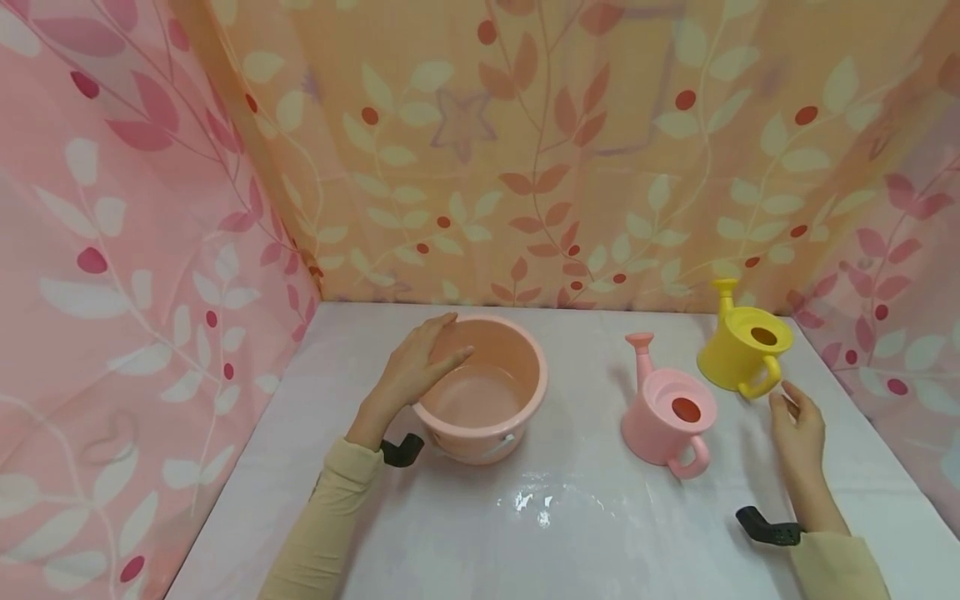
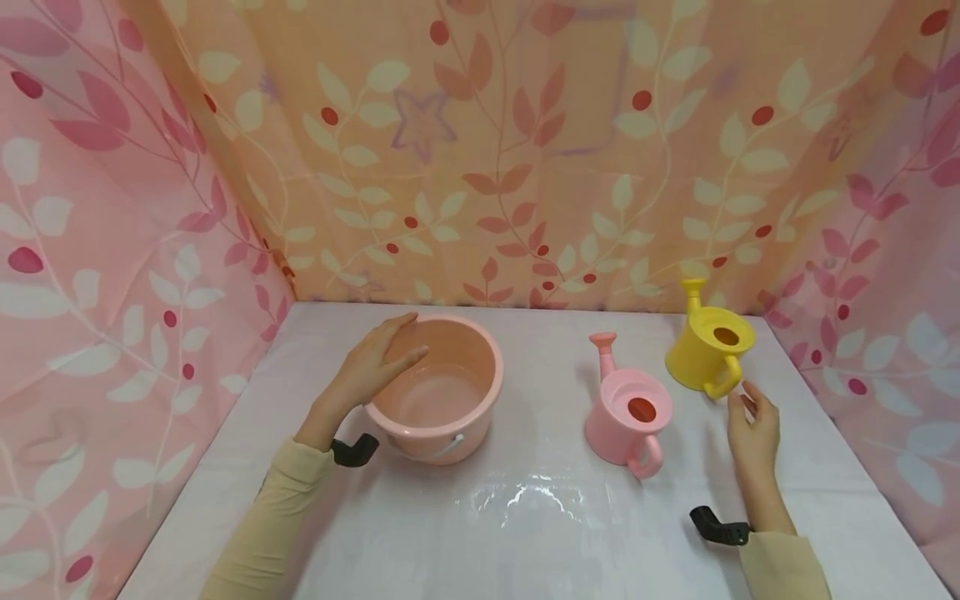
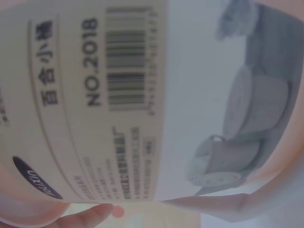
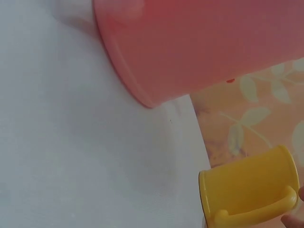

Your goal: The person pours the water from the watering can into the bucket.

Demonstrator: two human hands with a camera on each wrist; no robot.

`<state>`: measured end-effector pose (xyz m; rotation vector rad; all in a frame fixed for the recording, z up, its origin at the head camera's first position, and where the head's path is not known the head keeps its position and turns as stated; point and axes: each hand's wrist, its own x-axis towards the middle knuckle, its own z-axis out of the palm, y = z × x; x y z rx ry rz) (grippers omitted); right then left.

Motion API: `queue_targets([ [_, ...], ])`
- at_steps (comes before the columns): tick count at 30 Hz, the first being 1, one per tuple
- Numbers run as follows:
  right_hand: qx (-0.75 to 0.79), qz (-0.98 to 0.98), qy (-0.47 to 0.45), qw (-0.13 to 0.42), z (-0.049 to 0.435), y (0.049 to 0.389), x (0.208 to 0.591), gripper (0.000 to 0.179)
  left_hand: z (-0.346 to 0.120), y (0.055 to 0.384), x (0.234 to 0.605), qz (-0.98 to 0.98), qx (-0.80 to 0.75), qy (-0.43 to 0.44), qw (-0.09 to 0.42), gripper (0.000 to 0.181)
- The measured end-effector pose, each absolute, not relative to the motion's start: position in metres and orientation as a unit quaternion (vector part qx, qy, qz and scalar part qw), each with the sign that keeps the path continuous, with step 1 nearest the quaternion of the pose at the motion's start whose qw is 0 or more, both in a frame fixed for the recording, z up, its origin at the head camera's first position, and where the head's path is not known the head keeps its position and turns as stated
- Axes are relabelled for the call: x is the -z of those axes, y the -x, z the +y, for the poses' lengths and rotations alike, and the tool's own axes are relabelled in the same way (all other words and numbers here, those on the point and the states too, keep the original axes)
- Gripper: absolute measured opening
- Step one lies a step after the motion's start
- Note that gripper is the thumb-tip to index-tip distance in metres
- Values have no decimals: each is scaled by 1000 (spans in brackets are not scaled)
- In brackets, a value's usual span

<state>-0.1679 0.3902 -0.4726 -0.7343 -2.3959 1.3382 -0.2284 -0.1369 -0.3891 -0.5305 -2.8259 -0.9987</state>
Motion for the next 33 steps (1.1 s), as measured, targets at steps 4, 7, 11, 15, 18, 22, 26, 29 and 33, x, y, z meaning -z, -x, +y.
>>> queue_targets([
  [4,-463,-842,241,134,388,159,475,55,-136,227,390,-927,328,174,48,75],
  [7,-461,-845,235,133,384,154,476,54,-136,226,389,-928,326,174,47,75],
  [11,-453,-849,230,142,377,147,476,52,-136,227,389,-928,326,177,46,76],
  [15,-468,-842,200,182,370,142,477,44,-136,227,389,-928,324,180,45,76],
  [18,-493,-828,163,212,364,139,478,34,-136,227,389,-929,321,179,48,75],
  [22,-508,-825,115,220,358,135,481,31,-136,228,388,-929,319,181,50,75],
  [26,-510,-830,79,211,353,132,483,33,-136,228,387,-928,320,183,47,74],
  [29,-513,-831,70,202,350,129,485,32,-136,228,387,-929,320,182,44,74],
  [33,-510,-838,66,182,346,124,486,33,-136,228,387,-928,320,183,45,74],
])
